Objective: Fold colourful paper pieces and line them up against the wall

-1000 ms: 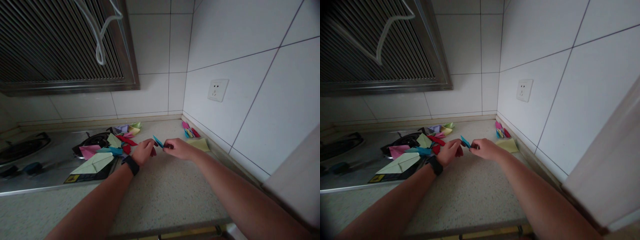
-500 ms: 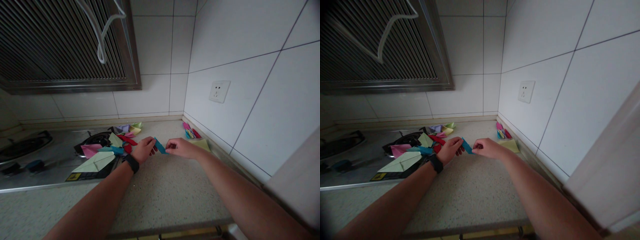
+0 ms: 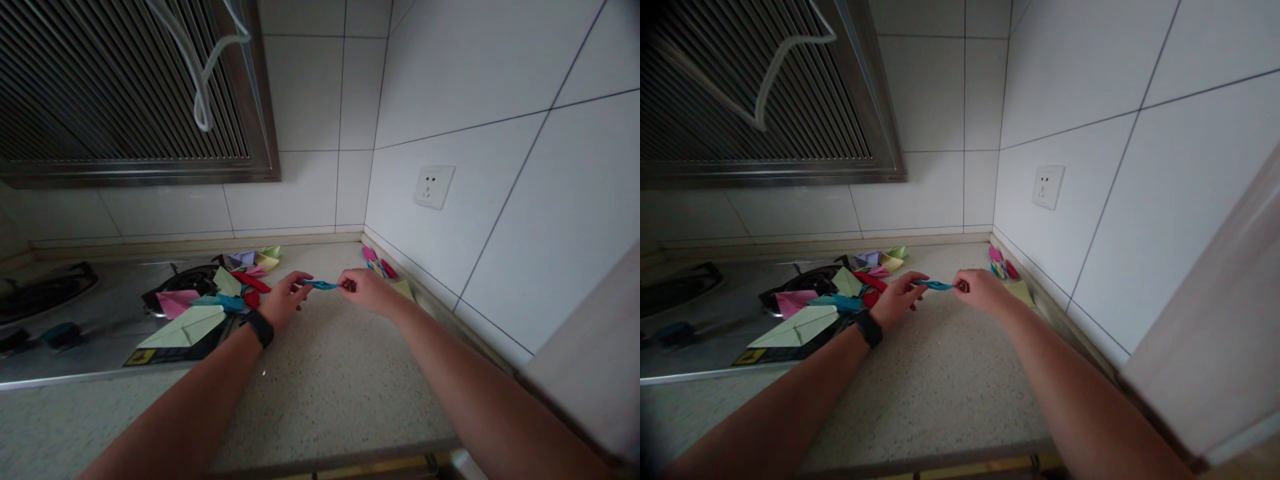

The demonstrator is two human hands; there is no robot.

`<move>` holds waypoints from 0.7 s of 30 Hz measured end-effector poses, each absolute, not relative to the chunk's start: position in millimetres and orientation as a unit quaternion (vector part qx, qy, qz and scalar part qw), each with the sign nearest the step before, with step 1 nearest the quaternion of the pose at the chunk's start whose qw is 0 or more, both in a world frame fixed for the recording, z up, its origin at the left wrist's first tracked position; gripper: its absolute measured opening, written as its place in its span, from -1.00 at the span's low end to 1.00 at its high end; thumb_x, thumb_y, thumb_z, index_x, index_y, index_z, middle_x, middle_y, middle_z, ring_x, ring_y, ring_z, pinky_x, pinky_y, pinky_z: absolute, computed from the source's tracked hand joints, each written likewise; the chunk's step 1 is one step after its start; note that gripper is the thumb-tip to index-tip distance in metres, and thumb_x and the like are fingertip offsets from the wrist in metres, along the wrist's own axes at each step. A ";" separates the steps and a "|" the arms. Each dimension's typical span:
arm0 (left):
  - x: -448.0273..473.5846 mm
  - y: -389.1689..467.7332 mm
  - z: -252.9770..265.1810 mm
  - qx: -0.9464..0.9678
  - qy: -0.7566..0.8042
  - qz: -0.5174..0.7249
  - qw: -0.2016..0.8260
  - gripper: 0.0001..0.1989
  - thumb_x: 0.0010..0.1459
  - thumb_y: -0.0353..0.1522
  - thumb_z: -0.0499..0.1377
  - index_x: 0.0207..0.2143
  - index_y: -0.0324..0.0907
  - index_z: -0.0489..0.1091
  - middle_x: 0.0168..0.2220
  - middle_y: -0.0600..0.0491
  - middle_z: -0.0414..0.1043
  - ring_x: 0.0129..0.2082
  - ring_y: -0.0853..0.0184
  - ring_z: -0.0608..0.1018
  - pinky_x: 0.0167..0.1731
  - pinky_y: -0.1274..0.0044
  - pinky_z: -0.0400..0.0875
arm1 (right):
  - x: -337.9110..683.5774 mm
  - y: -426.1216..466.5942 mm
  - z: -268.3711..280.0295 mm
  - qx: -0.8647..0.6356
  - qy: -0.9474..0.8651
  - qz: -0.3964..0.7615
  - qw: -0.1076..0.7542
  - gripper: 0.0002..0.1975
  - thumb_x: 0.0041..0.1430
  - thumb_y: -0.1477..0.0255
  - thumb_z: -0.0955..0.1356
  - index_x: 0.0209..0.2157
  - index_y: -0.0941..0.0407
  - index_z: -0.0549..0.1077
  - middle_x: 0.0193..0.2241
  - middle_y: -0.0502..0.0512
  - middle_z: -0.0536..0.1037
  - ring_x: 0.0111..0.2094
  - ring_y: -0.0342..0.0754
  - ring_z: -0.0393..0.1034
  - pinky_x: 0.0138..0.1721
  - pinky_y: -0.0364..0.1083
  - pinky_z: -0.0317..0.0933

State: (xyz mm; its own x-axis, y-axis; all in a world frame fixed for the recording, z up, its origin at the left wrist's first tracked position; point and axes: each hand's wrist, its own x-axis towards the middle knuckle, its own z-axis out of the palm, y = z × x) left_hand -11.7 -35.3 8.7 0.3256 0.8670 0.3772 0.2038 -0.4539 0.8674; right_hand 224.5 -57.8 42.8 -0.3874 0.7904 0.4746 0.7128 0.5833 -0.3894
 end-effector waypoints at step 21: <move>-8.4 -53.5 29.1 0.862 0.306 0.395 0.088 -0.86 0.15 -0.30 0.21 -0.27 -0.11 0.55 -0.36 -0.02 0.48 -0.31 0.26 0.43 -0.23 0.43 0.27 | 221.7 -65.9 47.9 -0.423 -0.862 0.004 0.280 -0.96 0.09 0.47 0.36 -0.38 0.11 0.48 -0.50 -0.01 0.50 -0.46 -0.16 0.33 -0.40 -0.18 0.06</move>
State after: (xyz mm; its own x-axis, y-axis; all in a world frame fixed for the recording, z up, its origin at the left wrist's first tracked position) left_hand -8.4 -53.5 29.1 0.5007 0.5970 0.6269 0.4587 -0.7971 0.3927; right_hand 221.7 -65.9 47.9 -0.4861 0.7313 0.4785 0.7265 0.6425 -0.2438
